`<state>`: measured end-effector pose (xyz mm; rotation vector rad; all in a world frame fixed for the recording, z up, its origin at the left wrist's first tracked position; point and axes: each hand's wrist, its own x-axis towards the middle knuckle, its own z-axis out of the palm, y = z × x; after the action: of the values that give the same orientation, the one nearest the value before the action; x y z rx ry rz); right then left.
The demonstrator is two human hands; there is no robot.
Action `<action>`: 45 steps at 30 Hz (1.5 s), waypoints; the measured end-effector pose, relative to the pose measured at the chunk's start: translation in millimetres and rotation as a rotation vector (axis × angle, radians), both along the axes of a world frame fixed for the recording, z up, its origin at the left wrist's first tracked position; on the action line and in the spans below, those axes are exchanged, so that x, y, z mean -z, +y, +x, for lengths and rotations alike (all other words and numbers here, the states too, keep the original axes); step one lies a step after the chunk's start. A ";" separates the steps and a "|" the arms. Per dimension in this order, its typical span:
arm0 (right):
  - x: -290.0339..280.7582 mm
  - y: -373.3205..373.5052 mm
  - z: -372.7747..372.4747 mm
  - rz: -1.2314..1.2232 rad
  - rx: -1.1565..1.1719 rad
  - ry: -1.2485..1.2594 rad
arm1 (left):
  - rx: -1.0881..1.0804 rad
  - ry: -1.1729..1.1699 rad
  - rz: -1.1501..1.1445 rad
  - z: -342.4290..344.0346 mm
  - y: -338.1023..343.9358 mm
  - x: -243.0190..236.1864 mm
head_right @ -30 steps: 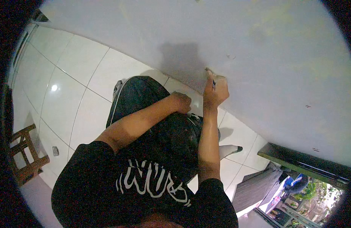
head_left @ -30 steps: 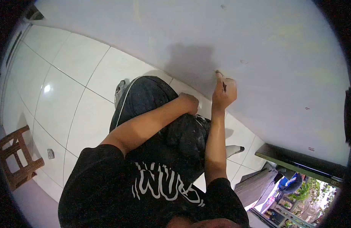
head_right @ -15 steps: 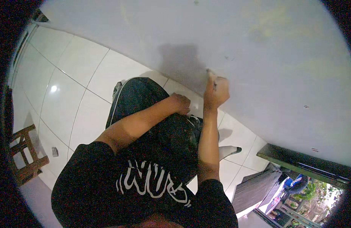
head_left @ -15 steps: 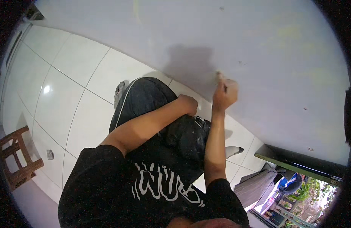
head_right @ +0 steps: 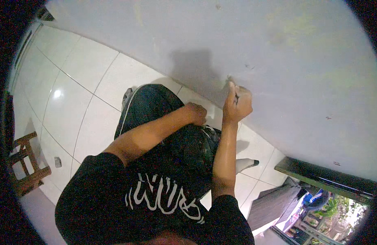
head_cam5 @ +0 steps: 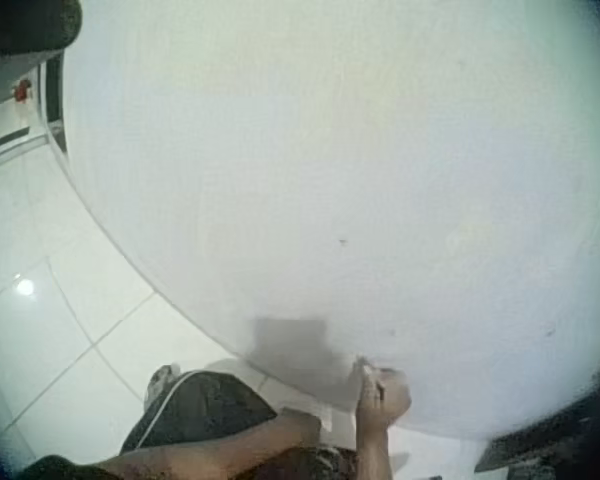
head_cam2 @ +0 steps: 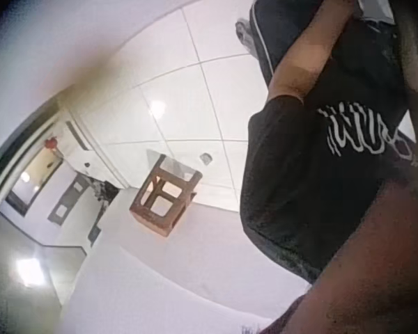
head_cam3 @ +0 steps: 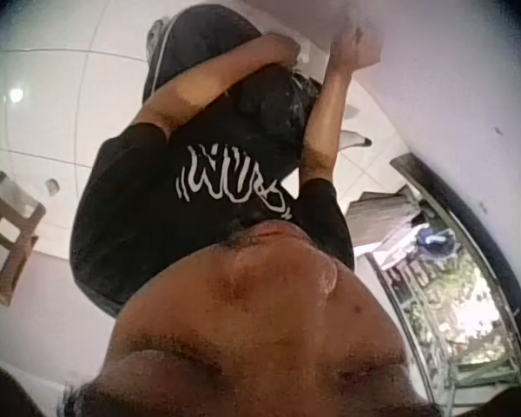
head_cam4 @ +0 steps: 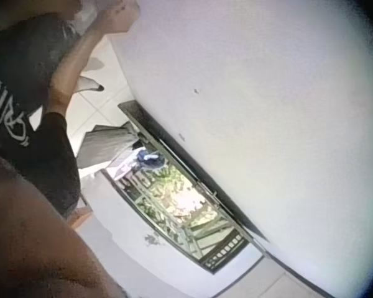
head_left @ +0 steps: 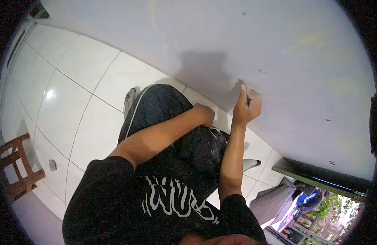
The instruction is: The person patches holes and cracks in a wall by applying a white filler substance with a small metal scraper and smoothing the surface.
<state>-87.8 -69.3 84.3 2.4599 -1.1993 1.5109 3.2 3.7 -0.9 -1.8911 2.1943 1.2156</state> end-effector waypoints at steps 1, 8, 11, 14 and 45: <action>-2.3 -1.8 -3.1 -0.006 0.025 -0.098 | 0.021 -0.012 0.045 2.1 -1.7 -3.7; 8.3 8.0 1.8 -0.031 -0.092 0.014 | -0.017 -0.016 0.021 1.8 0.3 -0.1; 18.2 -1.2 -3.4 0.037 -0.012 0.049 | 0.039 -0.027 0.087 -2.1 -3.2 -6.1; 42.1 1.4 -11.4 0.027 -0.084 0.273 | 0.025 -0.017 0.099 -3.2 -3.0 -9.1; 15.2 2.4 -16.9 0.093 -0.016 0.005 | -0.010 0.025 0.007 -0.7 3.3 -12.1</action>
<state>-104.7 -66.9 69.1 2.5356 -1.2800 1.4853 2.5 6.9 11.2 -1.8976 2.1926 1.2537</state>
